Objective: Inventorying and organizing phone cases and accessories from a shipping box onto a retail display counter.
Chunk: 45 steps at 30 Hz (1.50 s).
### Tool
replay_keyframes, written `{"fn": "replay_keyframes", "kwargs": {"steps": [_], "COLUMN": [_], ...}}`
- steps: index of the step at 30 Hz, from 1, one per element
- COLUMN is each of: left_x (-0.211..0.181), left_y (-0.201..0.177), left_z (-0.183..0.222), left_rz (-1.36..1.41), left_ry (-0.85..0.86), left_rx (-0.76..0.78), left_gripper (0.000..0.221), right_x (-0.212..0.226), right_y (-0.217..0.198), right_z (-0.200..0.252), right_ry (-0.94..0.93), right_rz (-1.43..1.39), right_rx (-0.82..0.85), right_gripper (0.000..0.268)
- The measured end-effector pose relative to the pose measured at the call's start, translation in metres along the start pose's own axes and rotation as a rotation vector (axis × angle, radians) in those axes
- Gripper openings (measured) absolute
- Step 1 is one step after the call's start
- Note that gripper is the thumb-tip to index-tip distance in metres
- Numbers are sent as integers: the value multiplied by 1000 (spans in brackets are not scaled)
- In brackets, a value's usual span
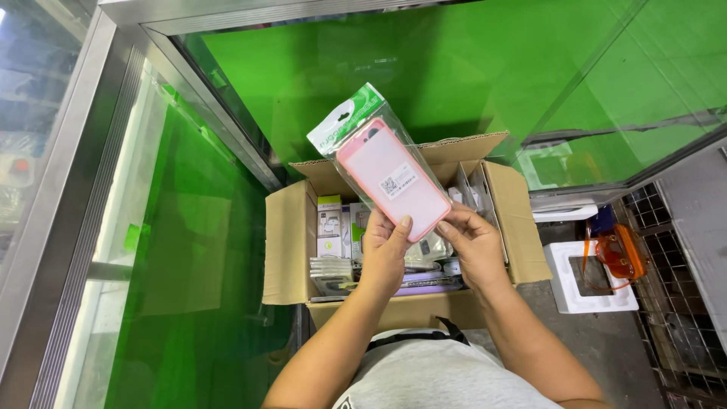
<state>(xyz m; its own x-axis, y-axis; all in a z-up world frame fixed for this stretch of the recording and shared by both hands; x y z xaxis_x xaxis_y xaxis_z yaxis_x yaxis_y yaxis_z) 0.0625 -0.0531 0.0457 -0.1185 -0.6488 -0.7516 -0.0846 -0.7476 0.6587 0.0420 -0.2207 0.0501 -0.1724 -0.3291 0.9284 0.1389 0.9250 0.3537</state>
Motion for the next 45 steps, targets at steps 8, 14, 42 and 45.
{"fn": "replay_keyframes", "kwargs": {"steps": [8,14,42,45], "left_x": [12,-2,-122,-146], "left_y": [-3,-2,-93,-110], "left_z": [3,2,-67,-59], "left_rz": [-58,-162,199,148], "left_ry": [60,196,306,379], "left_rx": [30,25,-236,-298], "left_gripper": [39,32,51,55], "right_x": [-27,-42,-88,-108], "right_y": [-13,-21,-86,-101], "right_z": [1,0,-18,-18], "right_ry": [192,337,333,359], "right_rz": [-283,-369,-308,-222], "right_rx": [-14,-45,-126,-222], "right_gripper": [20,5,14,23]}}
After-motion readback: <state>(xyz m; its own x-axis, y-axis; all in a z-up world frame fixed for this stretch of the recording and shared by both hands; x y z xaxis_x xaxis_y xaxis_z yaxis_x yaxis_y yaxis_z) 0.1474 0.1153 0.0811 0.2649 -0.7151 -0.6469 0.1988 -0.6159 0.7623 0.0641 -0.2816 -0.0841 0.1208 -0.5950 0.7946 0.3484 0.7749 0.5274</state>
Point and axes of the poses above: each hand's wrist, its own z-axis away from the middle knuckle, its own y-axis out of the palm, x = y × z, the point moved 9 cm from there along -z, towards the middle knuckle, and after that the axes turned 4 degrees about -z, right-handed, at the moved point
